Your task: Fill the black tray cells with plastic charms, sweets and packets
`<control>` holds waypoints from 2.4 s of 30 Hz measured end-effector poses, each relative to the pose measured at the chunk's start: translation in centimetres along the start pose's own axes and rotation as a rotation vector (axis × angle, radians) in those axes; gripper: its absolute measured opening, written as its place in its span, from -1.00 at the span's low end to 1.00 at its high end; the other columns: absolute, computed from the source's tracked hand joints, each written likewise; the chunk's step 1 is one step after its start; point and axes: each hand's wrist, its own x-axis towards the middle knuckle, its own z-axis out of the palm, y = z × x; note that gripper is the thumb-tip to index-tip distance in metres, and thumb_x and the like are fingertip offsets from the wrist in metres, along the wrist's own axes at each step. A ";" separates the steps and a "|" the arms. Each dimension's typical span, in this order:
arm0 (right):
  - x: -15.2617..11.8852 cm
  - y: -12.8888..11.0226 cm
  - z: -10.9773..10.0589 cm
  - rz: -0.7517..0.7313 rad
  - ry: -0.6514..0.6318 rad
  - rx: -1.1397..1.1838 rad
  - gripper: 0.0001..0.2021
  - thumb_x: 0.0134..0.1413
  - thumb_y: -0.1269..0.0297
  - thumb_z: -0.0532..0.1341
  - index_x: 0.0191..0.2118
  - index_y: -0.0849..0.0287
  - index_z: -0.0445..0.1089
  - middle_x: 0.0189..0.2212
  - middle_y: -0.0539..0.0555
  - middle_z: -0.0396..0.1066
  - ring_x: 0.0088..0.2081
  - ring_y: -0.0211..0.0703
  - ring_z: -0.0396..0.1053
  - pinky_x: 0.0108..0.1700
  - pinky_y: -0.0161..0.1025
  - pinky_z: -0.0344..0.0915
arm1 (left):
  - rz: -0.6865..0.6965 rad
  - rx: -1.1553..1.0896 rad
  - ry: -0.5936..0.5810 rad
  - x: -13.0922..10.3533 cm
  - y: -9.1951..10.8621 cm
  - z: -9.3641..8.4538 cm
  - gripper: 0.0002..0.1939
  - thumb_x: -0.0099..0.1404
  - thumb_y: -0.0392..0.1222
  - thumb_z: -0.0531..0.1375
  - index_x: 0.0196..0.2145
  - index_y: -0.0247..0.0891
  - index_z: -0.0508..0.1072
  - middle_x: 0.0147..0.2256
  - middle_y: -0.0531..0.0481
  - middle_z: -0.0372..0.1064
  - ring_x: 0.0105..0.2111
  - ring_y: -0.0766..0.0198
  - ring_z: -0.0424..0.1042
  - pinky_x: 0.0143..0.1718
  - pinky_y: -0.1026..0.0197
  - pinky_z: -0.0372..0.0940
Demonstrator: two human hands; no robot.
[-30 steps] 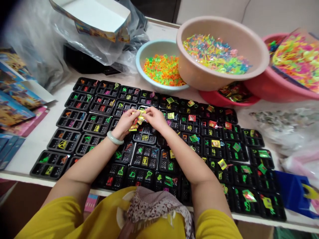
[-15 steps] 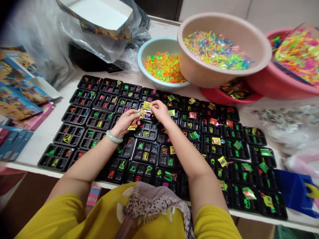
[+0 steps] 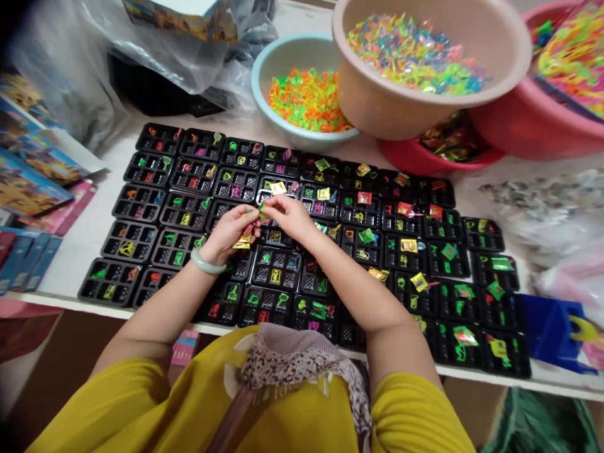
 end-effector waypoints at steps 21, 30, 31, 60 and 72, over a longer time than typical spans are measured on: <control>-8.0 -1.5 3.0 0.314 -0.118 0.330 -0.80 -0.11 0.18 0.31 -0.40 0.13 0.31 -0.51 -0.07 0.40 -0.48 -0.32 0.32 -0.45 -0.36 0.26 | -0.013 0.075 0.012 -5.1 -3.3 0.8 -0.52 -0.17 -0.07 0.44 -0.40 -0.26 0.27 -0.62 0.17 0.32 -0.69 0.40 0.34 -0.70 0.40 0.18; -9.7 0.7 1.4 0.188 0.083 -0.102 -0.93 0.03 0.26 0.22 -0.37 0.13 0.37 -0.46 -0.01 0.43 -0.42 -0.21 0.34 -0.32 -0.24 0.27 | -0.116 -0.029 -0.033 -6.3 -3.6 0.0 -0.78 0.03 -0.18 0.24 -0.35 -0.32 0.36 -0.54 0.05 0.36 -0.64 0.35 0.38 -0.75 0.39 0.17; -10.0 0.8 1.3 0.157 0.070 -0.219 -0.95 0.05 0.29 0.22 -0.36 0.13 0.40 -0.44 0.01 0.44 -0.37 -0.18 0.36 -0.27 -0.21 0.28 | -0.122 -0.022 -0.027 -6.5 -3.6 -0.2 -0.78 0.03 -0.20 0.24 -0.34 -0.33 0.36 -0.55 0.04 0.36 -0.64 0.35 0.38 -0.74 0.39 0.18; -12.7 -5.3 8.5 -0.396 -0.188 -0.375 -0.82 0.23 0.33 0.10 -0.12 0.10 0.41 -0.13 0.12 0.40 -0.06 -0.06 0.35 -0.02 -0.08 0.31 | -0.126 -0.503 0.139 -9.9 -5.2 -1.8 -0.92 0.18 -0.40 0.13 -0.39 -0.36 0.43 -0.50 0.06 0.38 -0.56 0.48 0.36 -0.55 0.46 0.25; -9.0 -3.4 10.4 -0.044 -0.008 -0.007 -0.94 0.04 0.29 0.21 -0.36 0.14 0.40 -0.41 -0.01 0.44 -0.37 -0.20 0.38 -0.27 -0.23 0.31 | -0.034 -0.268 0.140 -12.2 -4.8 -4.3 -0.64 -0.02 -0.15 0.41 -0.31 -0.30 0.40 -0.48 0.08 0.40 -0.55 0.38 0.43 -0.69 0.45 0.19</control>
